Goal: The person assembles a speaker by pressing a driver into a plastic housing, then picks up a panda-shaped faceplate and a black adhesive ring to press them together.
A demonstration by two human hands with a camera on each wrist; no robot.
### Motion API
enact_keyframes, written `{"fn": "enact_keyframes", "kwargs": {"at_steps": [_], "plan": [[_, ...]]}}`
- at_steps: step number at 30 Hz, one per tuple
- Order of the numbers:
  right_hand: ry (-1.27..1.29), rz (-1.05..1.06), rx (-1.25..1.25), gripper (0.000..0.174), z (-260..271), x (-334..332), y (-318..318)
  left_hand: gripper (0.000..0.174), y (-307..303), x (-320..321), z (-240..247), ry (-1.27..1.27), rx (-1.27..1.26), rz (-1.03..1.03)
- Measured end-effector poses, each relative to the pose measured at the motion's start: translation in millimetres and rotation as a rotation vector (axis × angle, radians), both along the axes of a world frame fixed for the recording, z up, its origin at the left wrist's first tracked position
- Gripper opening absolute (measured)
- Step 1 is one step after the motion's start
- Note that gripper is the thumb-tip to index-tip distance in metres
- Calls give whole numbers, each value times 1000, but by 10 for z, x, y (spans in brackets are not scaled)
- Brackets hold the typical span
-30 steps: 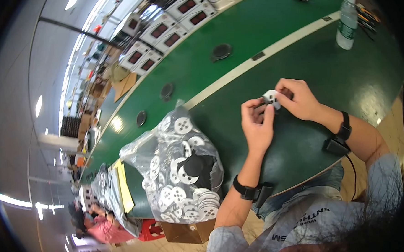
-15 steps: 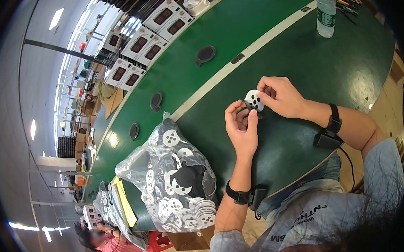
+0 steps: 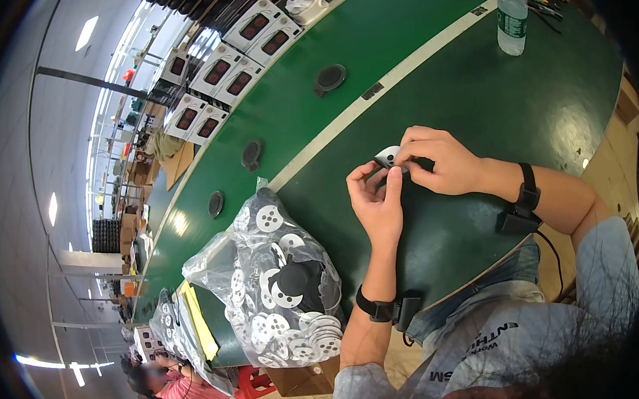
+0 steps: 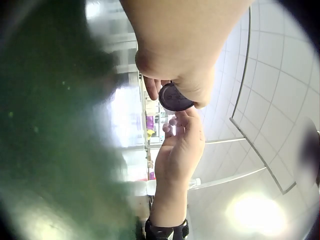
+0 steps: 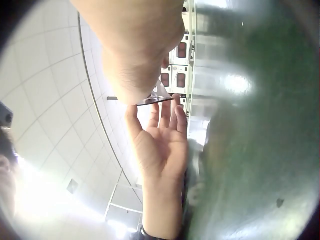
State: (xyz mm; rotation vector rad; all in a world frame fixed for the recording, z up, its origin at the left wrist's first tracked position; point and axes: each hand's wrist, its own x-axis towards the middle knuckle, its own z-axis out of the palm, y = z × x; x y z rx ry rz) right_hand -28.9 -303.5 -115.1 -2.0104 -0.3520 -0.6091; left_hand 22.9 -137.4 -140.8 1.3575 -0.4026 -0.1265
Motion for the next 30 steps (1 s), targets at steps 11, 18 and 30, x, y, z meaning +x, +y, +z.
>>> {"fn": "enact_keyframes", "kwargs": {"at_steps": [11, 18, 30], "plan": [[74, 83, 7, 41, 67, 3, 15, 28, 33, 26, -78, -9, -42, -50], [114, -18, 103, 23, 5, 16, 27, 13, 49, 13, -33, 48, -70, -87], [519, 239, 716, 10, -105, 104, -43, 27, 25, -41, 142, 75, 82, -90]]}}
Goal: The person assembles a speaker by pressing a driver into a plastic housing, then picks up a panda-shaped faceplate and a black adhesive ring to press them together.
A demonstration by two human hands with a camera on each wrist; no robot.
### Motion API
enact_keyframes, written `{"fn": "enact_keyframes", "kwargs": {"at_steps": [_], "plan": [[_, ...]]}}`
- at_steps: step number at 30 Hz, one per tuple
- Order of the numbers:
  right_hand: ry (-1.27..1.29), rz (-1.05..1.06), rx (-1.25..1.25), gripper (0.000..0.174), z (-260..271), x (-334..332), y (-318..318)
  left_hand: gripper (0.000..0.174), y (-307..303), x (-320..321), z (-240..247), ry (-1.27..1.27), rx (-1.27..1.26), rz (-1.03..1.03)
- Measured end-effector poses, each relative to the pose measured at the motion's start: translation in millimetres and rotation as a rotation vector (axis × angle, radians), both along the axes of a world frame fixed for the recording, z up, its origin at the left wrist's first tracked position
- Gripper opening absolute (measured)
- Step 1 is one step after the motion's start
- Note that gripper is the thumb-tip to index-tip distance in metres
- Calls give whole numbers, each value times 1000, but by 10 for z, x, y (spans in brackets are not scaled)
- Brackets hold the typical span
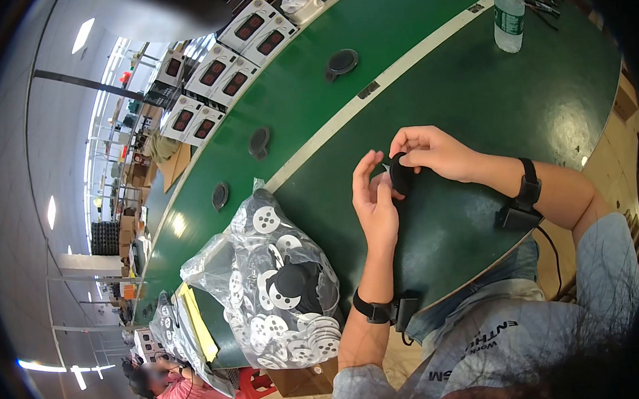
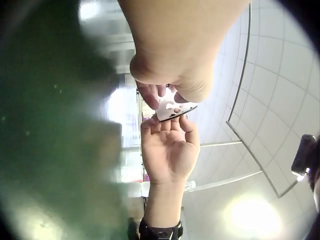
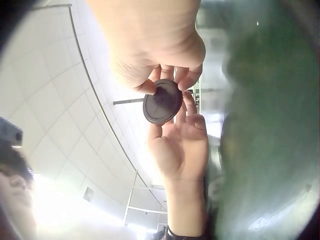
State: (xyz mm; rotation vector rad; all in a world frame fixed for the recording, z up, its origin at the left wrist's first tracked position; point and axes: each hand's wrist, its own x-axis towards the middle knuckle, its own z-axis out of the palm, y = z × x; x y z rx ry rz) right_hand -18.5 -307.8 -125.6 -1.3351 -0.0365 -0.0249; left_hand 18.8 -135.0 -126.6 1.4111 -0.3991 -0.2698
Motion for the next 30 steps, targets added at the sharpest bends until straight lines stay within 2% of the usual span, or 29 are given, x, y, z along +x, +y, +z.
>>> {"fn": "enact_keyframes", "kwargs": {"at_steps": [2, 5, 8, 11, 20, 23, 30], "plan": [[35, 38, 71, 12, -11, -1, -8, 30, -22, -22, 25, 34, -69, -19], [56, 76, 173, 17, 34, -12, -26, 22, 19, 36, -101, 112, -116, -91], [35, 76, 185, 22, 20, -4, -56, 15, 41, 50, -134, 37, -89, -75], [27, 56, 161, 26, 27, -7, -45, 11, 25, 26, -99, 21, -130, -52], [-88, 68, 63, 65, 109, -51, 15, 11, 68, 78, -146, 45, -181, 10], [-157, 52, -67, 69, 97, -40, 3, 12, 47, 53, -112, 51, -188, 30], [-186, 15, -164, 71, 70, -64, 67, 12, 36, 24, -99, 14, -123, 46]]}}
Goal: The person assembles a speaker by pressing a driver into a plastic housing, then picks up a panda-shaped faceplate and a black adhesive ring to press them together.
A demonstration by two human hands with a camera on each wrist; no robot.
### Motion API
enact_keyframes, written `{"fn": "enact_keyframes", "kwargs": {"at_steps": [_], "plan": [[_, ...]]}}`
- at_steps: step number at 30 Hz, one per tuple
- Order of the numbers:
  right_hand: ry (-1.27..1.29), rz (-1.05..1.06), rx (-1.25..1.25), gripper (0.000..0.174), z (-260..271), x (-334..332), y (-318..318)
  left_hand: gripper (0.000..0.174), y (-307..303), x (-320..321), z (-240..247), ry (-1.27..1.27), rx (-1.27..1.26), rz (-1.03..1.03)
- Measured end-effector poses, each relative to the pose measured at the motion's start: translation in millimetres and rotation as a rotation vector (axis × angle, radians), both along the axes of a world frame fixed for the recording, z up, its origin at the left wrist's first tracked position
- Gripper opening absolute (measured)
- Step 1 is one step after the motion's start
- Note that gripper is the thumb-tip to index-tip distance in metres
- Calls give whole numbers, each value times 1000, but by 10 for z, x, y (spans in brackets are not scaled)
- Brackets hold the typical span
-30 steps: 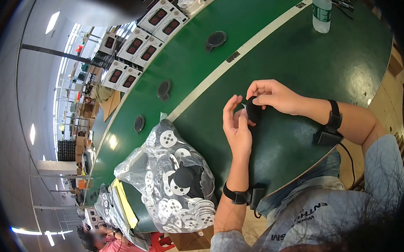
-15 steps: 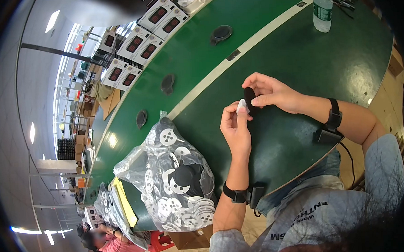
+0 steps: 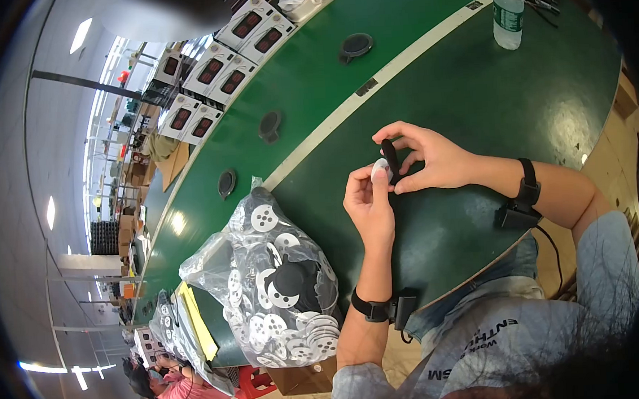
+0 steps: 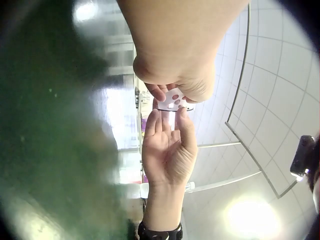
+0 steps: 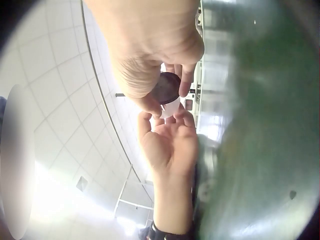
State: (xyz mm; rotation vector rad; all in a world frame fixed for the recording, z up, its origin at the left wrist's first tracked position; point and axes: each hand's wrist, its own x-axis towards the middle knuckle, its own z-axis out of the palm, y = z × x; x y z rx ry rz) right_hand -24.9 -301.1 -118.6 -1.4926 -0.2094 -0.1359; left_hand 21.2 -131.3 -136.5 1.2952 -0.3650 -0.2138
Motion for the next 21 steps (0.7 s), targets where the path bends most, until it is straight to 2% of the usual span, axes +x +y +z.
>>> {"fn": "enact_keyframes", "kwargs": {"at_steps": [8, 14, 17, 21], "plan": [[13, -12, 29, 67, -45, 39, -25, 10, 19, -8, -17, -105, 39, 5], [68, 80, 209, 64, -39, 34, -5, 14, 11, -31, 54, -87, 45, 59], [145, 109, 228, 65, 31, 16, -28, 17, -11, -35, 79, -99, 2, 69], [121, 190, 261, 68, 58, 24, -50, 23, -5, -39, 127, -52, 52, 57]]}}
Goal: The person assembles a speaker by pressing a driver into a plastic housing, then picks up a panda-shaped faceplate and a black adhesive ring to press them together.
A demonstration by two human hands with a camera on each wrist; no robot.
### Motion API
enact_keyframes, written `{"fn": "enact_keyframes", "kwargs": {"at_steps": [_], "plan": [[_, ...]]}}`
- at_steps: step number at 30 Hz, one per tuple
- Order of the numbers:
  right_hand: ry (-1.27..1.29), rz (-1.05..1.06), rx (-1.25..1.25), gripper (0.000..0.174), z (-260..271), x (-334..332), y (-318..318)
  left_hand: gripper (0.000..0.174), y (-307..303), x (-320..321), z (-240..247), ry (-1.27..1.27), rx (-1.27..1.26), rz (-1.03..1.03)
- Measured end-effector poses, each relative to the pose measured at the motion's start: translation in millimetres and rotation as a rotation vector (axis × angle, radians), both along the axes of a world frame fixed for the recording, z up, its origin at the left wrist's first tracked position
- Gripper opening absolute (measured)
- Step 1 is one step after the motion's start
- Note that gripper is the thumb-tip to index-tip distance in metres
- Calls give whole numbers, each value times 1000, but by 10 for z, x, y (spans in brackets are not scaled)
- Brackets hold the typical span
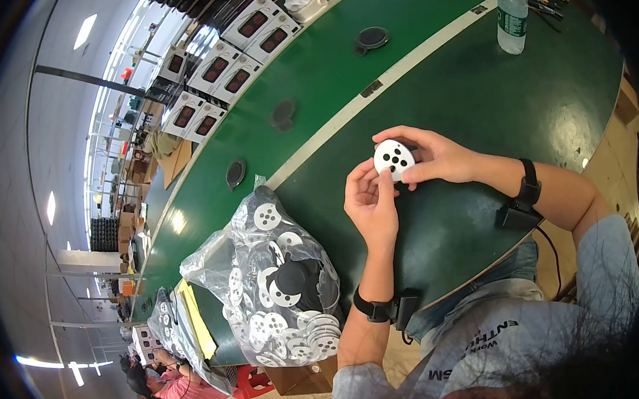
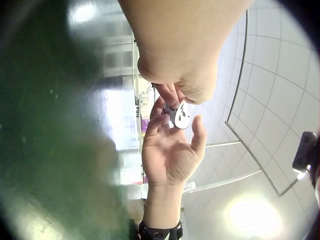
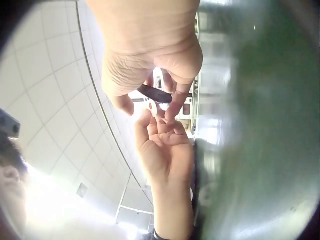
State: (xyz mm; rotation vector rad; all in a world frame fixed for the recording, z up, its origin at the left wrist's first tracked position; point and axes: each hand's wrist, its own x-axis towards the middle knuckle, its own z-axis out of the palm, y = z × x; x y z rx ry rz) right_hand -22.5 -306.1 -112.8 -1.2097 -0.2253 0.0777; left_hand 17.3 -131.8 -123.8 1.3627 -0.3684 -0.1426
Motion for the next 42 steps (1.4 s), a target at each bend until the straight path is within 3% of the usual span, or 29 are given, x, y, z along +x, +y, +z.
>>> {"fn": "enact_keyframes", "kwargs": {"at_steps": [12, 17, 19, 24, 42], "plan": [[-3, 70, 15, 82, -7, -23, 31, 25, 50, 93, -97, 151, -176, -62], [10, -2, -33, 72, -16, -31, 22, 21, 37, 126, -217, 207, -190, -62], [-135, -63, -52, 63, -213, 42, 67, 21, 16, 79, -156, 192, -171, -41], [-22, -71, -95, 54, -198, 36, 110, 17, -14, 170, -288, 259, -267, -109], [-64, -119, -208, 63, -211, 56, 120, 16, 2, 187, -287, 279, -239, -91]]}}
